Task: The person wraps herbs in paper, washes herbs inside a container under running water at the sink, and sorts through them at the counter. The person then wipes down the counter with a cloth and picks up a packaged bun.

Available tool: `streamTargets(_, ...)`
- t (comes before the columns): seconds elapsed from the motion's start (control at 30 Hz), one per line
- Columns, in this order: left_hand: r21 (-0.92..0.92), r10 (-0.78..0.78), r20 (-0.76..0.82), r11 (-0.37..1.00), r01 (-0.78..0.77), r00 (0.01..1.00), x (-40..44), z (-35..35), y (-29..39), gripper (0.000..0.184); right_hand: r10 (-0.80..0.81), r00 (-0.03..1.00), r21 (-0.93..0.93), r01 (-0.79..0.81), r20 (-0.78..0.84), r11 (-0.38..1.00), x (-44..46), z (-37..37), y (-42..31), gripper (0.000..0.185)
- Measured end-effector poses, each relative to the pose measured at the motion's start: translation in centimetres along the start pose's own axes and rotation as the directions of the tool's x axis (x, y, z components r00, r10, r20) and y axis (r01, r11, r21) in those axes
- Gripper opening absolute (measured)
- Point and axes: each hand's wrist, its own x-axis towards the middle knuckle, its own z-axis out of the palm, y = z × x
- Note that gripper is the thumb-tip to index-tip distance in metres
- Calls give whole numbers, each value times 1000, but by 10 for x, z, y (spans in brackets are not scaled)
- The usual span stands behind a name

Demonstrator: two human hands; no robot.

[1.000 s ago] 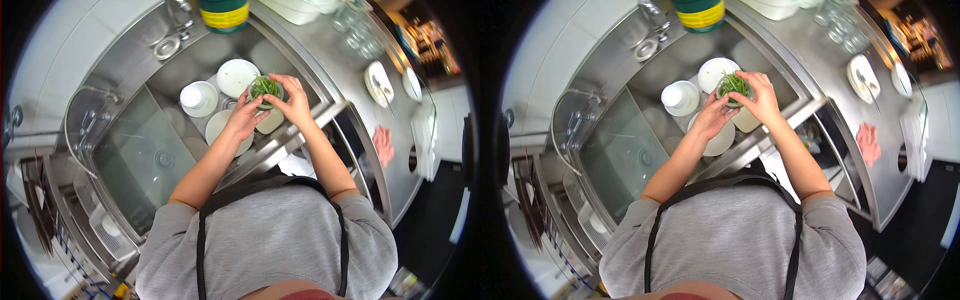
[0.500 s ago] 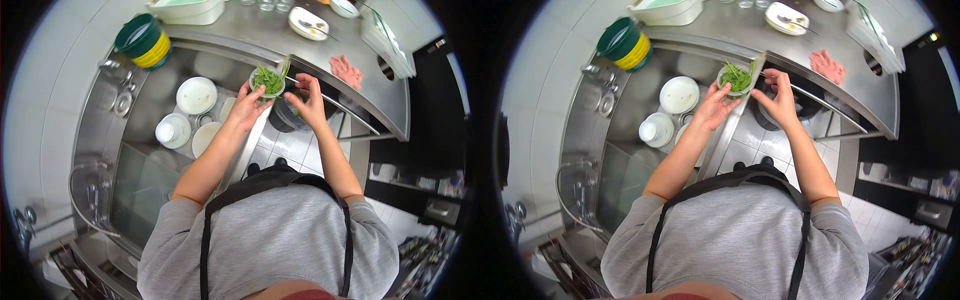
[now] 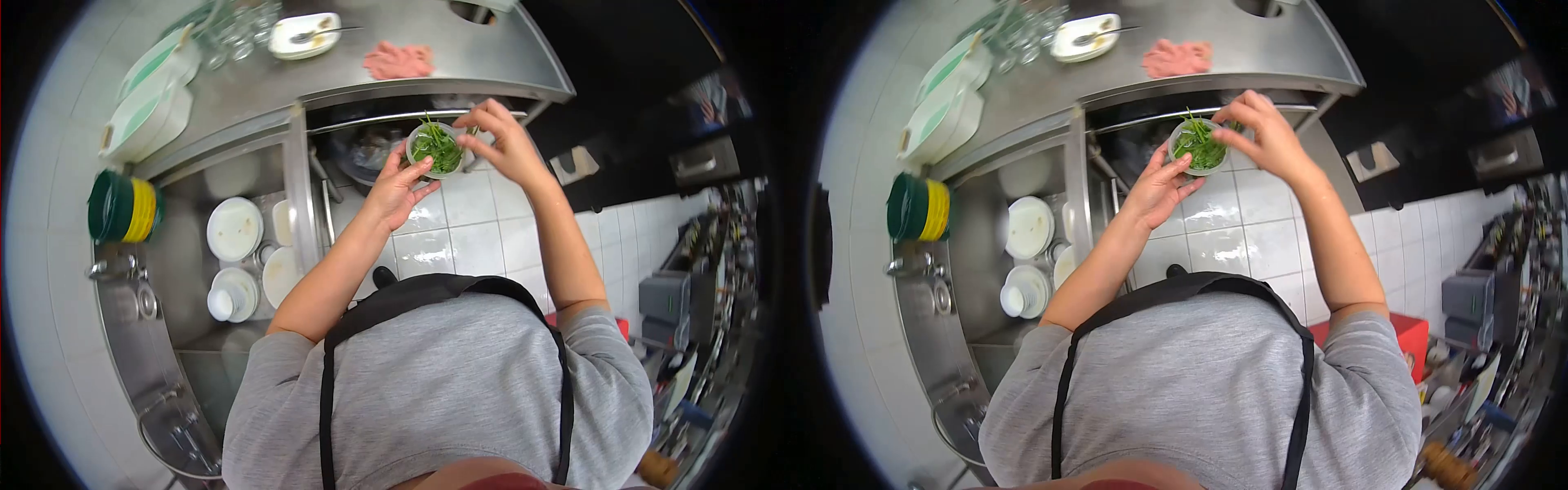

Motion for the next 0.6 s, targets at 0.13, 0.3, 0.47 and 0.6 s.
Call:
streamTargets(0.13, 65, -94, 113, 994, 87, 989, 18, 52, -43, 67, 92, 995, -95, -88, 42, 992, -57, -72, 35, 14)
streamTargets(0.3, 202, -251, 239, 958, 205, 938, 35, 125, -116, 70, 116, 984, -395, -55, 133, 917, -148, -141, 44, 11)
streamTargets(0.47, 349, -433, 310, 880, 322, 847, 41, 205, -209, 66, 268, 945, -540, -128, 190, 832, -256, -204, 63, 11)
streamTargets(0.6, 393, -595, 362, 796, 461, 718, 49, 257, -286, 63, 387, 917, -632, -245, 94, 735, -345, -241, 78, 5)
